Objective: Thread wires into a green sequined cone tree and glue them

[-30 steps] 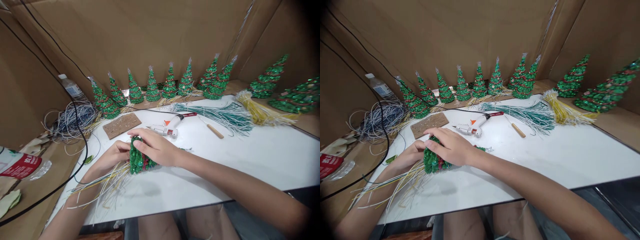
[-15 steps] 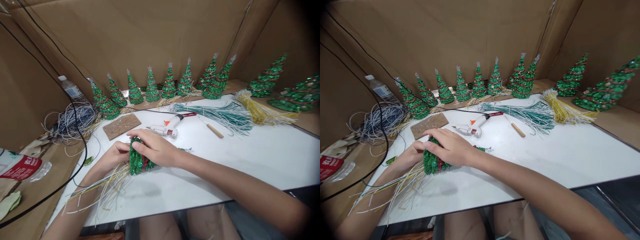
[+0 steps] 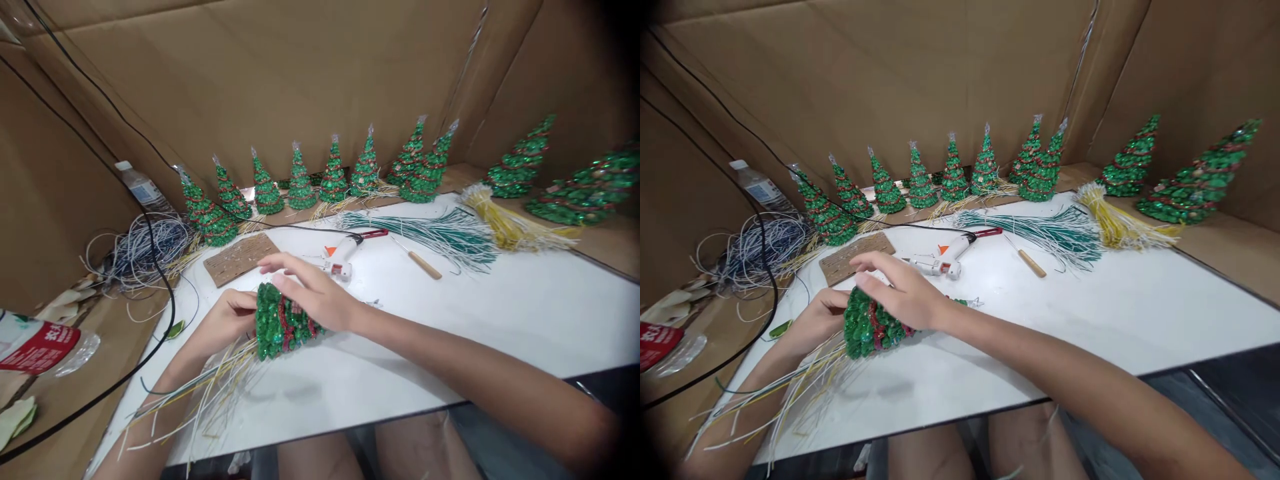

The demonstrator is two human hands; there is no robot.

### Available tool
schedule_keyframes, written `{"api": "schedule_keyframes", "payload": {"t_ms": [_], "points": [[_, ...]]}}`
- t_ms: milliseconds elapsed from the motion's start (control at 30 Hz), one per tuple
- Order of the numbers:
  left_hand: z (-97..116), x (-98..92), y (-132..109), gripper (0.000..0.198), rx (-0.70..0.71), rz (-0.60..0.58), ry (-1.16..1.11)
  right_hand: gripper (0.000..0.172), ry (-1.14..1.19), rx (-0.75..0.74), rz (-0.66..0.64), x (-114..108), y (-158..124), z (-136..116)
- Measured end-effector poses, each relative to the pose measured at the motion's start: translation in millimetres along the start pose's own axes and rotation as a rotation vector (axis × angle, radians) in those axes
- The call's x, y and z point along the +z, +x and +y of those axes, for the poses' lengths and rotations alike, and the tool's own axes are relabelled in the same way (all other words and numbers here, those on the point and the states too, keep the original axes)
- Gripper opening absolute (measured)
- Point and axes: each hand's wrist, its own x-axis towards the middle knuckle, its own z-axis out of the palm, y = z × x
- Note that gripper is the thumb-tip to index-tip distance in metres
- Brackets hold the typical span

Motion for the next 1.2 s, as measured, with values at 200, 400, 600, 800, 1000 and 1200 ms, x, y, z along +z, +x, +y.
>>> {"api": "schedule_keyframes", "payload": {"t_ms": [200,400,600,800,1000,1200], "points": [[1,-0.3,0,0.017,0.02,-0.001,-0.003,0.035,-0.433,0.062,0.018,-78,-2,21],[1,1.5,0,0.014,0.023,-0.005,-0.032,0.052,-0.952,0.095,-0.314,-134,-19,72],[4,3.9,-1,0.012,0.043,0.016,0.031,0.051,-0.976,-0.005,-0.369,-131,-23,92],[7,3.4,-2,0.012,0.04,0.006,0.095,0.032,-1.037,-0.05,-0.288,-126,-21,81],[12,4.5,-3,0.011,0.067,-0.006,0.13,0.011,-1.013,-0.023,0.016,-118,-19,39],[11,6.0,-4,0.01,0.059,0.012,0.116,0.021,-0.886,0.072,0.221,-103,-25,-1]]}}
